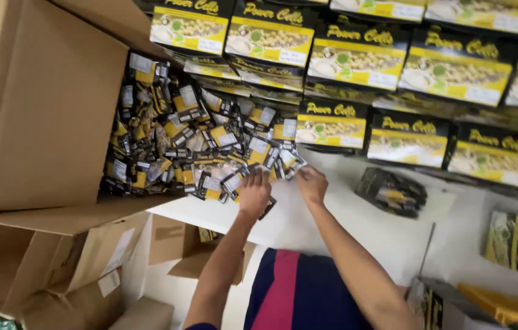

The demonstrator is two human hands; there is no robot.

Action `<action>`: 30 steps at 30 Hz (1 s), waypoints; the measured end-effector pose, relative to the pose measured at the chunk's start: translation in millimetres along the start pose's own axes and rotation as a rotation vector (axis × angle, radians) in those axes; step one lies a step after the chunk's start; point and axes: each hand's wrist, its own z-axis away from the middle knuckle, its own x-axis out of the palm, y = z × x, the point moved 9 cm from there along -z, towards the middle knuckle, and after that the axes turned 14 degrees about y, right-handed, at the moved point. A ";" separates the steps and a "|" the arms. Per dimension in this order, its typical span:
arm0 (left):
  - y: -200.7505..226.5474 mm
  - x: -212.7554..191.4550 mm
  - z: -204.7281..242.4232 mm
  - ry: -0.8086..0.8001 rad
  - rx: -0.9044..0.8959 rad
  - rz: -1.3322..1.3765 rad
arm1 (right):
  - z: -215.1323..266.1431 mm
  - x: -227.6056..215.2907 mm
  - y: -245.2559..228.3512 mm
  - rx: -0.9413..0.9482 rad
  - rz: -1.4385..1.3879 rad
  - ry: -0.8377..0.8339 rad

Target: The person organizes small product packets into boxes and places them onto a storage shelf along with other product boxes.

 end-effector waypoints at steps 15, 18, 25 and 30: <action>145.4 -97.7 33.5 -0.016 -0.100 0.595 | 147.9 -187.0 80.6 -0.596 0.562 -0.424; 197.6 -72.6 45.6 -0.354 0.459 0.457 | 123.2 -211.7 55.7 -0.580 0.406 -0.060; 197.4 -17.6 79.4 -0.301 0.689 0.153 | 108.5 -212.1 41.1 -0.605 0.667 -0.199; 202.5 -19.7 86.7 -0.441 0.633 0.248 | 92.4 -254.8 100.5 -0.012 0.325 -0.198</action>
